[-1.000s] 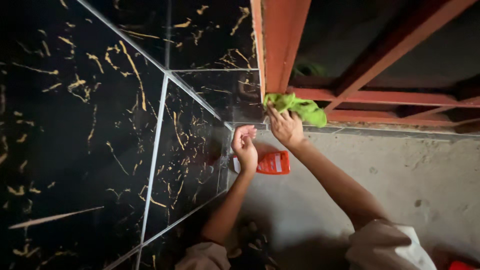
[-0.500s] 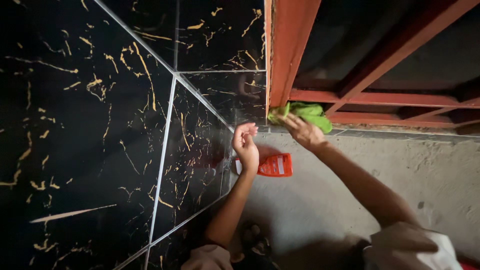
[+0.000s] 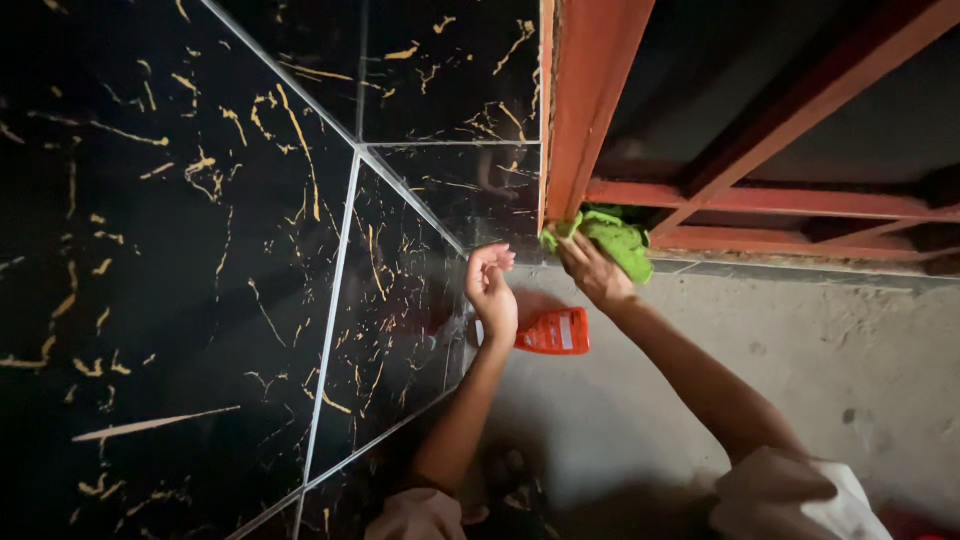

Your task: The person wipes the wooden frames and glass panels of a door using a green cloth and a spray bottle.

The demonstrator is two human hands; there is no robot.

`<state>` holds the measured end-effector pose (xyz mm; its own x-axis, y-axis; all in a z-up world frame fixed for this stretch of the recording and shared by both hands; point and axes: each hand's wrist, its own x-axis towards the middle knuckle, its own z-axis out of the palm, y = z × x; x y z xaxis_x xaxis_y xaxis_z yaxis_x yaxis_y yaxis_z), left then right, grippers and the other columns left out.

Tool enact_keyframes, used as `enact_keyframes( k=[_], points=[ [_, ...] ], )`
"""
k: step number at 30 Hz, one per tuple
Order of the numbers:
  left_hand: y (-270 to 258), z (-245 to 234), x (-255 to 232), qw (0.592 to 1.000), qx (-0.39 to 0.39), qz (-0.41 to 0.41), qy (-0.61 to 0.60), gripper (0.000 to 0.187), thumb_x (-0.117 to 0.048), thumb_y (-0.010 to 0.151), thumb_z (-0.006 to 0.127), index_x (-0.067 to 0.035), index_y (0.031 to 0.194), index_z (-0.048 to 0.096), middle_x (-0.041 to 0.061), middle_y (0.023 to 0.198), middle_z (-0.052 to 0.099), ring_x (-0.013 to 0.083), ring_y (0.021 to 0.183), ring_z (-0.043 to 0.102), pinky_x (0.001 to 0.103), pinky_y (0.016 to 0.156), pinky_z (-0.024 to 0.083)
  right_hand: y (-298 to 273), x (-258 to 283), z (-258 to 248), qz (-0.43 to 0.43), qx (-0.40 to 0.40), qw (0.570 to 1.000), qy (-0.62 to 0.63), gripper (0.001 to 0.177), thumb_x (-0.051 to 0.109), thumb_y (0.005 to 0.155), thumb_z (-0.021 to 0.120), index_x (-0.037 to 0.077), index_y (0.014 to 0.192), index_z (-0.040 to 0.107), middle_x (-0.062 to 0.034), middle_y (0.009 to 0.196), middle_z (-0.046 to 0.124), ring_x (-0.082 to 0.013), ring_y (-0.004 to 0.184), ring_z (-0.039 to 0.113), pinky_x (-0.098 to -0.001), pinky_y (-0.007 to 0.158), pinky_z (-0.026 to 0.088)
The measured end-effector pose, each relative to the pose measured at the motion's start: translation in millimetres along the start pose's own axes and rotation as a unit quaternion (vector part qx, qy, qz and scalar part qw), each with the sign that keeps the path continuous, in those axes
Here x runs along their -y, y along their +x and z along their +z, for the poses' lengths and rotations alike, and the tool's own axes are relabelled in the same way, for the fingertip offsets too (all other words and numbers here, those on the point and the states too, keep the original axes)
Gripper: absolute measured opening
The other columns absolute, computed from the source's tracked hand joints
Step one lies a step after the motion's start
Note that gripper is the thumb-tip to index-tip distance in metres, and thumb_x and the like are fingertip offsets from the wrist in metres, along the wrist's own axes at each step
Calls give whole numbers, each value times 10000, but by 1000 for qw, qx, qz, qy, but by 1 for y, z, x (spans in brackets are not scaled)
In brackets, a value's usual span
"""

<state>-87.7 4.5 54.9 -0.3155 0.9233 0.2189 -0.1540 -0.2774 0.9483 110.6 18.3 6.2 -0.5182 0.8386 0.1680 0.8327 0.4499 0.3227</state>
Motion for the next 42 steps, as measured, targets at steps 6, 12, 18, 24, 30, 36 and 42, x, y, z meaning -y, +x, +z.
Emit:
enact_keyframes(
  k=[6,12,18,24,30,36,42],
  points=[
    [-6,2,-13,1000,7,-12,-6,340,137,913,389,16,1076,661,75,943,681,141,877,629,286,850,522,-19,-18,-6,-90,-51,994,28,516,232,917,577,110,1418,601,-67,1629,372,-276,1498,360,-420,1130,424],
    [-8,12,-37,1000,16,-12,-12,332,130,927,388,15,1070,665,77,952,693,143,890,644,288,836,526,-38,-31,-108,-55,-147,959,234,384,114,791,675,134,1172,715,-110,1430,552,-323,1258,534,-440,1018,485],
    [0,23,-85,998,28,50,-41,291,127,971,411,5,1088,648,66,989,682,137,913,643,282,850,529,-27,-25,-221,111,-318,879,337,395,-40,722,735,76,1099,709,-150,1223,624,-344,1073,627,-420,875,545],
    [19,39,-172,994,39,93,-45,321,153,942,408,18,1110,646,80,984,674,137,900,623,283,860,518,19,-36,-317,183,-468,800,329,372,-91,771,710,86,1093,648,-134,1338,615,-352,1208,617,-433,1012,523],
    [26,53,-214,987,57,124,-83,269,139,978,431,22,1116,629,86,1000,681,148,929,644,285,895,529,93,-48,-296,244,-485,827,147,528,-93,787,671,97,1274,746,-184,1464,606,-387,1207,547,-511,1042,436],
    [37,53,-218,986,54,130,-94,225,104,1022,448,25,1121,634,87,997,671,139,907,617,287,888,519,90,-28,-162,203,-437,871,92,470,116,853,688,35,1316,679,-208,1456,515,-503,1227,504,-627,1051,396],
    [38,51,-225,987,55,130,-80,240,99,1004,446,20,1121,641,85,981,676,141,899,633,284,855,526,50,-16,-84,170,-348,915,110,461,102,882,642,93,1340,690,-141,1504,516,-489,1267,526,-615,1124,405]
  ],
)
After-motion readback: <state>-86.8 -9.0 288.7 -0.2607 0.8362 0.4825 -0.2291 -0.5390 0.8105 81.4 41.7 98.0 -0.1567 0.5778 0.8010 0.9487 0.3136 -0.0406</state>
